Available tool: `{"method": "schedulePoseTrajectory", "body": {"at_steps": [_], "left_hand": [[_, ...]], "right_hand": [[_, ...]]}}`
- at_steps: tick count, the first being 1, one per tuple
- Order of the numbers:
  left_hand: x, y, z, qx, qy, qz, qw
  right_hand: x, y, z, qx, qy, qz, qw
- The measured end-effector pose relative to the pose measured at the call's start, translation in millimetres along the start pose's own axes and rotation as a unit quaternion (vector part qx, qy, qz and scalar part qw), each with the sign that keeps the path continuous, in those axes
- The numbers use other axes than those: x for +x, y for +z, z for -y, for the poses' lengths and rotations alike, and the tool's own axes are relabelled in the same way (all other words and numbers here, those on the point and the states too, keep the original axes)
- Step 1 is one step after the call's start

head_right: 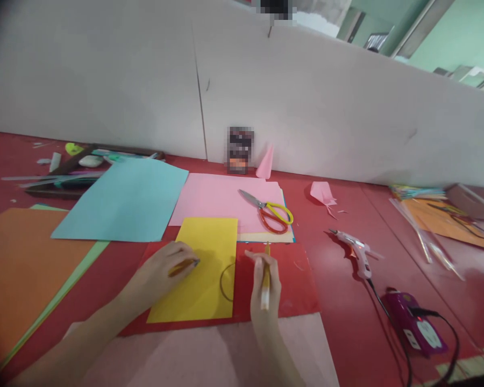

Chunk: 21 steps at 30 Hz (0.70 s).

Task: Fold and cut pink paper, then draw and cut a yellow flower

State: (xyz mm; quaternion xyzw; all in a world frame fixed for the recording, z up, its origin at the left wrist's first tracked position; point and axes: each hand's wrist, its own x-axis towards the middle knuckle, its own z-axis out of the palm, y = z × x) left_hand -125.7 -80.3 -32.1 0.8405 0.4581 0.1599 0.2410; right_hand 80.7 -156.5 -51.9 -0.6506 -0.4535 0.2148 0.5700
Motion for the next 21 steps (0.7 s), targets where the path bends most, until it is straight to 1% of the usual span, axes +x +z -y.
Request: {"method": "schedulePoseTrajectory", "body": {"at_steps": [2, 3, 5, 7, 10, 12, 14, 16, 21], "left_hand": [[-2.3, 3.7, -4.0, -0.007, 0.030, 0.019, 0.999], [-3.3, 5.3, -5.4, -0.006, 0.044, 0.026, 0.999], [-4.5, 8.0, -6.7, 0.000, 0.074, 0.037, 0.997], [-4.7, 10.1, -6.2, 0.006, 0.112, 0.044, 0.993], [-4.6, 12.7, -4.5, 0.014, 0.164, 0.043, 0.985], [-5.0, 14.0, -3.9, 0.024, 0.182, 0.050, 0.982], [-5.2, 14.6, -3.7, 0.040, 0.192, 0.065, 0.978], [-4.6, 14.7, -3.2, 0.059, 0.203, 0.075, 0.975], [-1.5, 15.7, -0.6, 0.074, 0.218, 0.083, 0.970]], "right_hand": [[1.5, -6.4, 5.5, 0.012, 0.017, -0.026, 0.999], [2.5, -10.1, 8.2, 0.012, 0.020, -0.024, 0.999], [4.4, -17.3, 12.5, 0.016, 0.028, -0.004, 0.999], [6.2, -21.6, 13.7, 0.040, 0.049, 0.026, 0.998], [8.7, -19.4, 7.2, 0.130, 0.104, 0.047, 0.985], [10.1, -13.5, 0.0, 0.195, 0.139, 0.039, 0.970], [10.8, -7.3, -5.3, 0.229, 0.160, 0.038, 0.960], [10.7, -3.1, -6.6, 0.214, 0.164, 0.050, 0.962], [8.5, -1.5, 0.2, 0.105, 0.135, 0.087, 0.981]]}}
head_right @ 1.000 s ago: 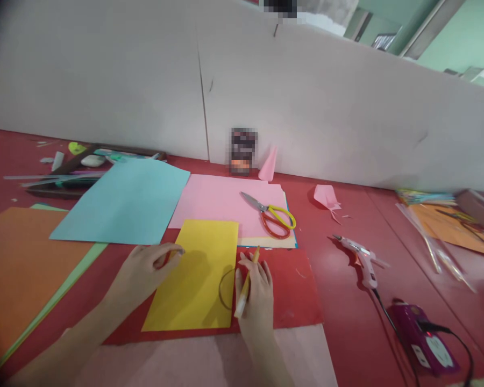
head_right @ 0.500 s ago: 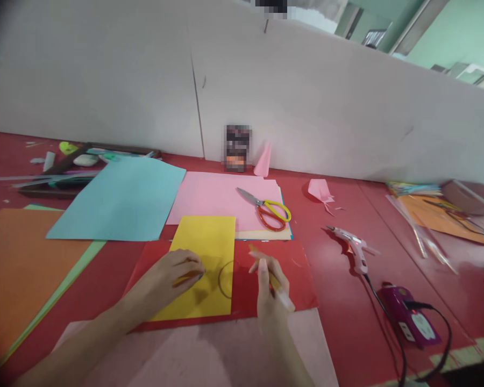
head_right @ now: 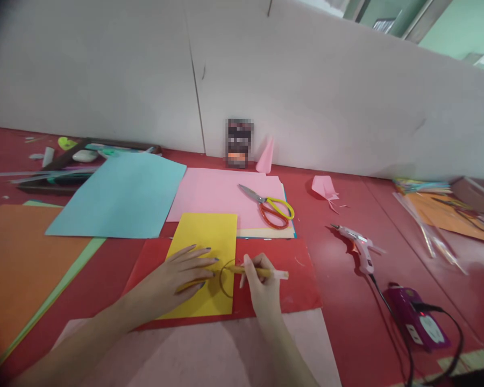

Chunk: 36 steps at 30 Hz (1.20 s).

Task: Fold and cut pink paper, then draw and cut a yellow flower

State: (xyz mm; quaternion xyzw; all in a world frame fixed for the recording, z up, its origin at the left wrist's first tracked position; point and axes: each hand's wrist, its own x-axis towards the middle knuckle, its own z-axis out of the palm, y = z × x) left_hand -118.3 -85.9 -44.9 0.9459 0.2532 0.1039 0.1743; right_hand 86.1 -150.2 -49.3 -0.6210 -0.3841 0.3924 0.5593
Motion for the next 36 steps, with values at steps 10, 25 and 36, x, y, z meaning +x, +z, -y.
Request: {"method": "schedulePoseTrajectory", "body": {"at_steps": [10, 25, 36], "left_hand": [[-0.9, -0.7, 0.9, -0.040, 0.008, -0.004, 0.999], [-2.6, -2.0, 1.0, -0.041, -0.005, 0.002, 0.999], [-0.4, -3.3, 1.1, -0.046, 0.001, -0.002, 0.999]], "right_hand": [[-0.8, 0.4, -7.0, -0.023, 0.000, 0.022, 0.999], [-0.3, -1.4, -8.6, -0.050, 0.010, 0.030, 0.998], [0.7, -0.3, -6.5, -0.053, -0.001, 0.020, 0.998]]}}
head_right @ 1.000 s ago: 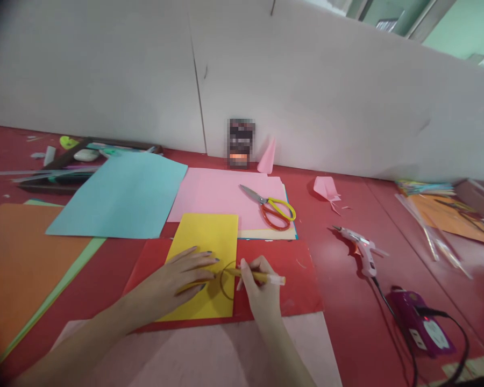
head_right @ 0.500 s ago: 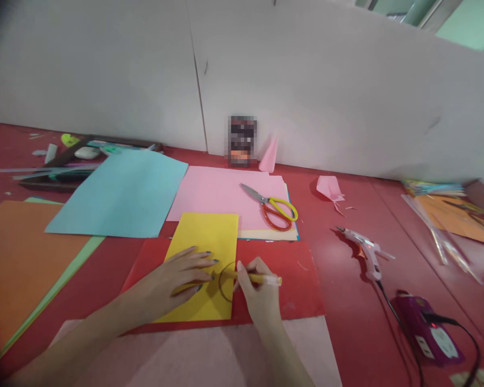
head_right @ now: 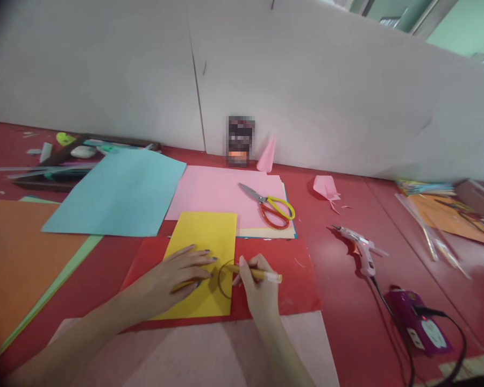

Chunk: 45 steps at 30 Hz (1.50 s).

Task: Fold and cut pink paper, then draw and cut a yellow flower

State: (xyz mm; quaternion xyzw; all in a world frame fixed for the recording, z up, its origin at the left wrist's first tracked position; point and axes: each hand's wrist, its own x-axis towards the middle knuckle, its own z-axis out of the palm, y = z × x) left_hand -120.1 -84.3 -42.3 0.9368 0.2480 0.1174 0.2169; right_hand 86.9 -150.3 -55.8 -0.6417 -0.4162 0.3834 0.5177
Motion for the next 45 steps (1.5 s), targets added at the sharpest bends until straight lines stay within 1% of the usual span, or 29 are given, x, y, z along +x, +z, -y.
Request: {"method": "schedulePoseTrajectory", "body": {"at_steps": [4, 9, 13, 15, 17, 20, 22, 24, 28, 29, 30, 34, 35, 37, 42, 45], "left_hand": [[0.1, -0.4, -0.4, -0.001, -0.002, -0.002, 1.000], [-0.2, 0.2, 0.2, -0.007, -0.002, -0.002, 1.000], [-0.4, 0.8, 1.2, -0.008, -0.002, -0.001, 1.000], [-0.4, 0.5, 0.6, -0.004, -0.003, 0.002, 1.000], [-0.3, 0.1, -0.4, -0.001, -0.004, 0.004, 1.000], [0.1, 0.2, -1.1, 0.001, -0.003, 0.004, 1.000], [0.2, 0.8, -0.6, 0.001, -0.003, 0.003, 1.000], [0.0, 1.5, 0.5, 0.000, -0.002, -0.001, 1.000], [-0.8, 1.9, 2.1, -0.010, 0.003, -0.008, 1.000], [-0.9, 1.7, 2.1, -0.014, 0.003, -0.010, 1.000], [-1.0, 1.5, 1.9, -0.016, 0.003, -0.012, 1.000], [-0.8, 0.7, 0.6, -0.010, 0.004, -0.011, 1.000], [-0.7, 0.8, 0.5, -0.006, 0.005, -0.009, 1.000], [-0.7, 1.5, 0.8, 0.001, 0.004, -0.005, 1.000], [-0.6, 2.9, 1.7, -0.003, -0.003, -0.004, 1.000], [-0.1, 1.6, 0.3, -0.012, -0.006, -0.008, 1.000]], "right_hand": [[-0.6, 0.5, 2.1, -0.003, 0.005, 0.011, 1.000], [-1.4, 1.0, 3.7, -0.004, -0.009, -0.035, 0.999], [-3.1, 0.3, 5.1, 0.001, -0.003, 0.003, 1.000], [-3.8, 0.3, 5.1, -0.008, -0.005, 0.010, 1.000], [-4.0, 0.7, 4.3, -0.017, -0.010, -0.014, 1.000], [-4.0, 1.9, 3.5, -0.021, -0.014, -0.067, 0.997], [-4.5, 2.5, 4.3, -0.022, -0.019, -0.080, 0.996], [-5.4, 2.7, 5.7, -0.025, -0.023, -0.069, 0.997], [-6.8, 2.5, 7.6, -0.045, -0.026, -0.025, 0.998], [-6.9, 2.7, 7.5, -0.051, -0.029, -0.026, 0.998], [-6.7, 3.0, 7.3, -0.056, -0.032, -0.038, 0.997], [-6.3, 5.1, 6.0, -0.063, -0.038, -0.121, 0.990], [-6.4, 5.7, 5.9, -0.061, -0.037, -0.131, 0.989], [-7.1, 6.7, 5.9, -0.058, -0.037, -0.129, 0.989], [-9.6, 6.7, 6.3, -0.069, -0.050, -0.089, 0.992], [-10.4, 5.4, 5.7, -0.084, -0.051, -0.123, 0.988]]}}
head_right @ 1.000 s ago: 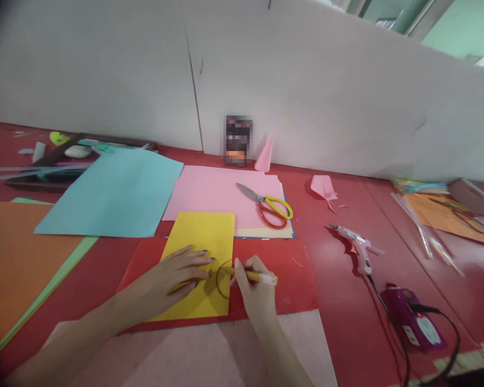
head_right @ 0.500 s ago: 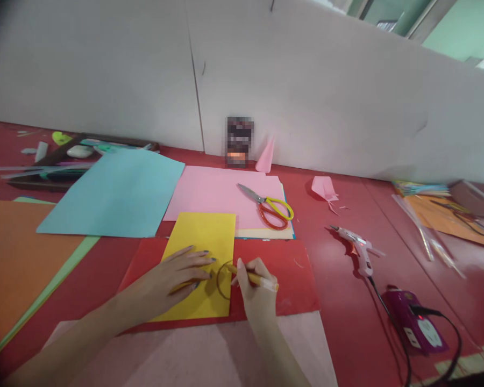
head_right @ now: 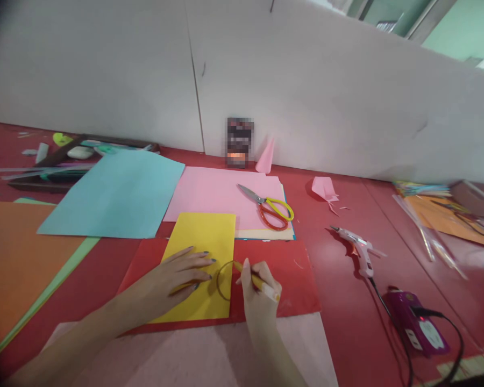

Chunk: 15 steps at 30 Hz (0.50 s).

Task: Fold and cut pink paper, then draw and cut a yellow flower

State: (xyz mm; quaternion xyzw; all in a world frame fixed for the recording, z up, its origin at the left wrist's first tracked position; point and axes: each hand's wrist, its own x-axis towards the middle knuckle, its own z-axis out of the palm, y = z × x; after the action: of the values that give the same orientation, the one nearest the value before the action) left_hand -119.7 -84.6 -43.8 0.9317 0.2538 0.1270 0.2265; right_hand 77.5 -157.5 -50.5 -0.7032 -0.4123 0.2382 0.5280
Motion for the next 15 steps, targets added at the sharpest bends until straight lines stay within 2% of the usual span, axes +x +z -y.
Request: {"method": "schedulePoseTrajectory", "body": {"at_steps": [2, 8, 13, 15], "left_hand": [[0.4, -0.9, -1.1, -0.007, -0.001, -0.005, 1.000], [0.3, -0.1, -0.3, 0.015, -0.001, 0.004, 1.000], [0.0, -1.1, -0.5, 0.020, 0.000, 0.016, 1.000], [-0.1, -1.5, -1.1, 0.018, 0.000, 0.014, 1.000]], "right_hand": [[-0.4, -0.9, -0.3, -0.004, 0.001, -0.025, 1.000], [-1.9, -1.3, 2.2, -0.018, -0.039, 0.019, 0.999], [-1.9, 0.0, 1.8, -0.028, -0.028, -0.025, 0.999], [-2.1, 0.1, 0.9, -0.020, -0.030, -0.020, 0.999]]}}
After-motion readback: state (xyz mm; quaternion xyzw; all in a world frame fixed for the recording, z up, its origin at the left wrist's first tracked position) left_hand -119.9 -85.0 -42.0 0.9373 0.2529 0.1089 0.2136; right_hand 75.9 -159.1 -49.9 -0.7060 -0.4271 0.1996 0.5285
